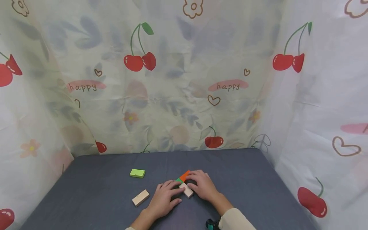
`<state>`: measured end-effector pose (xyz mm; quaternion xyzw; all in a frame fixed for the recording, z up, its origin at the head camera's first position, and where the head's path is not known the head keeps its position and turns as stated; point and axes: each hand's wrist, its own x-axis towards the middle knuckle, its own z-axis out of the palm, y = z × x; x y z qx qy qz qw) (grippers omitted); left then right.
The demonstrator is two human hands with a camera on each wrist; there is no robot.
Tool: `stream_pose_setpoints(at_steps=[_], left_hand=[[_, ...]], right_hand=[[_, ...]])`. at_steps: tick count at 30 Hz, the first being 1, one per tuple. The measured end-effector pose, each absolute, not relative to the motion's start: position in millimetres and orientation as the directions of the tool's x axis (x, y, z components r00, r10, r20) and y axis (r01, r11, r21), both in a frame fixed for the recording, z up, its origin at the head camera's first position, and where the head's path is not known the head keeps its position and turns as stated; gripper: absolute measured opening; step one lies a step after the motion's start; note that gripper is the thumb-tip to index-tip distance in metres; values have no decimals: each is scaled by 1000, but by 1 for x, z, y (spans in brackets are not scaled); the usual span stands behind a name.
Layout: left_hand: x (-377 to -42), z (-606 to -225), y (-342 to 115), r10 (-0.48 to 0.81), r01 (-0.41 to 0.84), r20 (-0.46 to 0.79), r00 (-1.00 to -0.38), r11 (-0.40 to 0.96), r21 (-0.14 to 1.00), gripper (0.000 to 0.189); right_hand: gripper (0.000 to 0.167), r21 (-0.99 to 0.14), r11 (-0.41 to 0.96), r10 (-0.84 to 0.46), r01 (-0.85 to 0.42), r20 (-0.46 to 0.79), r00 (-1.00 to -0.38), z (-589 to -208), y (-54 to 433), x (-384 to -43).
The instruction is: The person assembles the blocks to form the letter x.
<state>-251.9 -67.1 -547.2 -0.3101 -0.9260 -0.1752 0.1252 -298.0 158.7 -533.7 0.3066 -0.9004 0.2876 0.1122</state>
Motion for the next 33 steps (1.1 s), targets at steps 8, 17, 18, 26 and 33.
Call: stream_pose_setpoints(at_steps=[8,17,18,26,33], left_hand=[[-253,-547,-67,523,605,324,-788,756,251,45],[-253,-548,-67,525,610,334,-783,752,248,45],[-253,-548,-67,525,611,336,-782,752,247,45],[-253,-548,-67,534,627,361,-765,745,228,44],[-254,-547,-67,524,623,361,-771,739,258,44]], right_hand=[[27,-440,646,-501,-624,372,-781,-539,160,-293],[28,-445,639,-505,-628,373,-778,-542,157,-291],[28,-451,639,-506,-623,364,-782,-542,157,-291],[28,-450,640,-523,-623,338,-782,-541,155,-291],[27,-444,632,-534,-635,345,-772,-540,155,-290]])
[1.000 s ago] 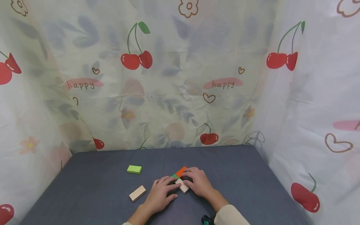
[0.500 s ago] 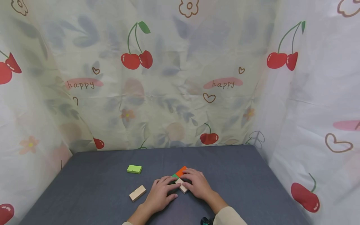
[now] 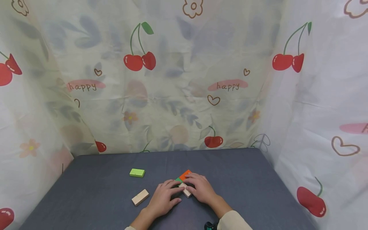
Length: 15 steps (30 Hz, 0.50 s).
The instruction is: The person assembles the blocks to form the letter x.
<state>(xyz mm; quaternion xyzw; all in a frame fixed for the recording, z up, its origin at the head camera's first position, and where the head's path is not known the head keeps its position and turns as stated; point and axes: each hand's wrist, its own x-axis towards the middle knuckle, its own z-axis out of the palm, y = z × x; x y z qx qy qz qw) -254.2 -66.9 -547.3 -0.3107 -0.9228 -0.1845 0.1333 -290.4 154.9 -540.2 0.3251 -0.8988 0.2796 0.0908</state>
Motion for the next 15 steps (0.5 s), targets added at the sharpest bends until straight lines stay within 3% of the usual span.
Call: stream_pose_setpoints(at_steps=[15], left_hand=[[-254,-545,-71,483,593,354,-801,722,357,44]], right_hand=[[29,-371,604,-625,-706,329,-708,-535,155,-292]])
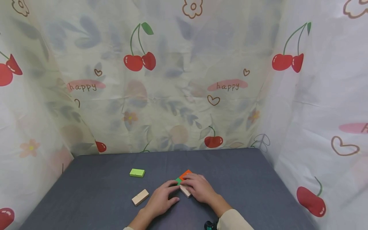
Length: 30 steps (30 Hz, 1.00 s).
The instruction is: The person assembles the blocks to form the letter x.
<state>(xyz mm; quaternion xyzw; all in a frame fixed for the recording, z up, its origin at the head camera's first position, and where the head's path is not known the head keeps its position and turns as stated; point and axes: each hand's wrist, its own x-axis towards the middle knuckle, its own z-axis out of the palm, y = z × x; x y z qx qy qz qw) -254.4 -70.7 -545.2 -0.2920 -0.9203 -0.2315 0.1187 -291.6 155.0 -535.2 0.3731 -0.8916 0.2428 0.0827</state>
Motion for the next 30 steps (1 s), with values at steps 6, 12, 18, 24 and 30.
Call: stream_pose_setpoints(at_steps=[6,12,18,24,30], left_hand=[[-255,-544,-74,480,575,316,-818,701,422,44],[-256,-544,-77,481,598,355,-802,656,461,43],[-256,-547,-78,480,610,376,-793,624,489,41],[-257,-546,-78,466,592,365,-806,614,522,40],[-257,-546,-78,426,543,342,-838,584,603,39]], right_hand=[[31,-356,591,-654,-724,314,-688,-534,153,-292],[30,-320,591,-641,-741,371,-672,-539,149,-293],[29,-295,615,-631,-731,371,-681,-541,147,-294],[30,-289,628,-627,-722,361,-690,-539,146,-293],[30,-288,638,-623,-714,351,-699,-537,145,-292]])
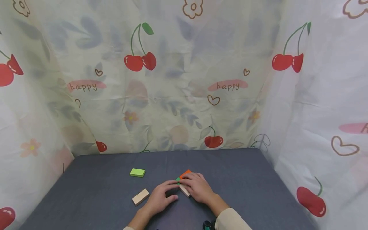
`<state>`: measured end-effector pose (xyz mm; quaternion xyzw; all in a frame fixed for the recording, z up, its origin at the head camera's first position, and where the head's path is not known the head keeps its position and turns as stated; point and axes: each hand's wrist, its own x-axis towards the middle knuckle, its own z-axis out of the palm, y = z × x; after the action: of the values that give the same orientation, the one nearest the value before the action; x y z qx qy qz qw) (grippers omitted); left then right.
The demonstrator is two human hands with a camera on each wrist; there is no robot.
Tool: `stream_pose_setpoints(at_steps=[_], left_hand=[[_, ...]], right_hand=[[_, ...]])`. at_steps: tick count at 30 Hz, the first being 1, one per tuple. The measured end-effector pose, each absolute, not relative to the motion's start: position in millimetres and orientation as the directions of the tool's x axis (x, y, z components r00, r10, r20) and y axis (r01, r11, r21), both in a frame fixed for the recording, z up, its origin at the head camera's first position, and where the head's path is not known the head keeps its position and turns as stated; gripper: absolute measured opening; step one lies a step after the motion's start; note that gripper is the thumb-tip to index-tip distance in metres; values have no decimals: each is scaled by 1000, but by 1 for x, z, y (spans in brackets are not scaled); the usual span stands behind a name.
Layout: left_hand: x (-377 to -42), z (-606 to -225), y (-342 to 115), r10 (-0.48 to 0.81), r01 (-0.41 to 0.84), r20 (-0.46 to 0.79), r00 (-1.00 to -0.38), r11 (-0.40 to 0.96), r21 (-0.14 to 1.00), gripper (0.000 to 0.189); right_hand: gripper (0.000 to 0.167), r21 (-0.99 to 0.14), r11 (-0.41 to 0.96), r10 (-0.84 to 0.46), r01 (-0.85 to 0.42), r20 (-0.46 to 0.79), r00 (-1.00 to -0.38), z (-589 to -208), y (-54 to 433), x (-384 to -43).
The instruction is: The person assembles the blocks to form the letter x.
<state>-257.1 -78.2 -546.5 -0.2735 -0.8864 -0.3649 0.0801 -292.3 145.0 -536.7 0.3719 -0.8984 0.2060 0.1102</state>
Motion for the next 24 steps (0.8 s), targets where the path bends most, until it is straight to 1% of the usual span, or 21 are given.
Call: stream_pose_setpoints(at_steps=[5,10,24], left_hand=[[-256,-548,-80,383,522,358,-852,560,643,36],[-254,-540,-84,328,482,353,-876,554,679,33],[-250,-529,-109,291,469,371,-882,617,632,30]], right_hand=[[31,-301,641,-619,-706,340,-707,-536,144,-292],[30,-302,639,-617,-707,347,-706,-538,144,-293],[29,-301,642,-613,-705,351,-708,-540,145,-294]])
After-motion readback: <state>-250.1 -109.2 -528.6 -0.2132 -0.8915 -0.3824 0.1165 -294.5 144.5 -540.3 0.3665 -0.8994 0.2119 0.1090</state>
